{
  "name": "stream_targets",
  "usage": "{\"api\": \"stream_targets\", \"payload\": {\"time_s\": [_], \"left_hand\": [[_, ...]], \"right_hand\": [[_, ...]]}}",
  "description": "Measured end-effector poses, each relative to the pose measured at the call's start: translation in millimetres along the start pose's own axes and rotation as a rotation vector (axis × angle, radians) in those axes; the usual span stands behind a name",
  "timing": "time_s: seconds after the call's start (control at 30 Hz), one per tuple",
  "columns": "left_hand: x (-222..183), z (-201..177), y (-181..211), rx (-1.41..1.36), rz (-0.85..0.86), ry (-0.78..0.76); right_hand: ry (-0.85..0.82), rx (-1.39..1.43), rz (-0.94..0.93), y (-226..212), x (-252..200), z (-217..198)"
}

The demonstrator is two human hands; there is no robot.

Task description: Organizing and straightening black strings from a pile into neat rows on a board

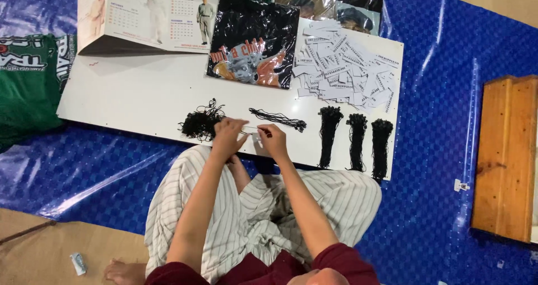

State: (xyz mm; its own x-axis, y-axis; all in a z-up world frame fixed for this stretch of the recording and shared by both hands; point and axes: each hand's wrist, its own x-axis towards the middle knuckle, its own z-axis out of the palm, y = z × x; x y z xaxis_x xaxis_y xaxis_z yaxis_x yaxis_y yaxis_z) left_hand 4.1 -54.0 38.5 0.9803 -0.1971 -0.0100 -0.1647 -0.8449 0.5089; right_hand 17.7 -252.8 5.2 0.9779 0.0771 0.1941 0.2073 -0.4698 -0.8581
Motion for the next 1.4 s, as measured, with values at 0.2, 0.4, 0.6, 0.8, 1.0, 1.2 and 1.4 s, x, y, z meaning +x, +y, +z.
{"api": "stream_targets", "payload": {"time_s": [0.2, 0.4, 0.6, 0.8, 1.0, 1.2, 1.4], "left_hand": [[3, 37, -14, 0.122, 0.211, 0.200], [10, 55, -46, 0.073, 0.179, 0.278], [23, 38, -35, 0.174, 0.112, 0.196], [29, 31, -29, 0.176, 0.069, 0.102], [21, 26, -36, 0.139, 0.054, 0.060], [9, 8, -54, 0.187, 0.037, 0.147], [1, 12, -81, 0.324, -0.083, 0.256]], "right_hand": [[0.064, 0.089, 0.176, 8, -6, -47], [0.148, 0.085, 0.376, 15, -14, -91], [0.220, -0.004, 0.388, 24, -15, -109], [0.215, -0.085, 0.388, 33, -15, -114], [0.160, -0.085, 0.342, 37, -21, -116], [0.060, -0.084, 0.318, 36, -33, -116], [0.025, -0.077, 0.339, 45, -43, -119]]}}
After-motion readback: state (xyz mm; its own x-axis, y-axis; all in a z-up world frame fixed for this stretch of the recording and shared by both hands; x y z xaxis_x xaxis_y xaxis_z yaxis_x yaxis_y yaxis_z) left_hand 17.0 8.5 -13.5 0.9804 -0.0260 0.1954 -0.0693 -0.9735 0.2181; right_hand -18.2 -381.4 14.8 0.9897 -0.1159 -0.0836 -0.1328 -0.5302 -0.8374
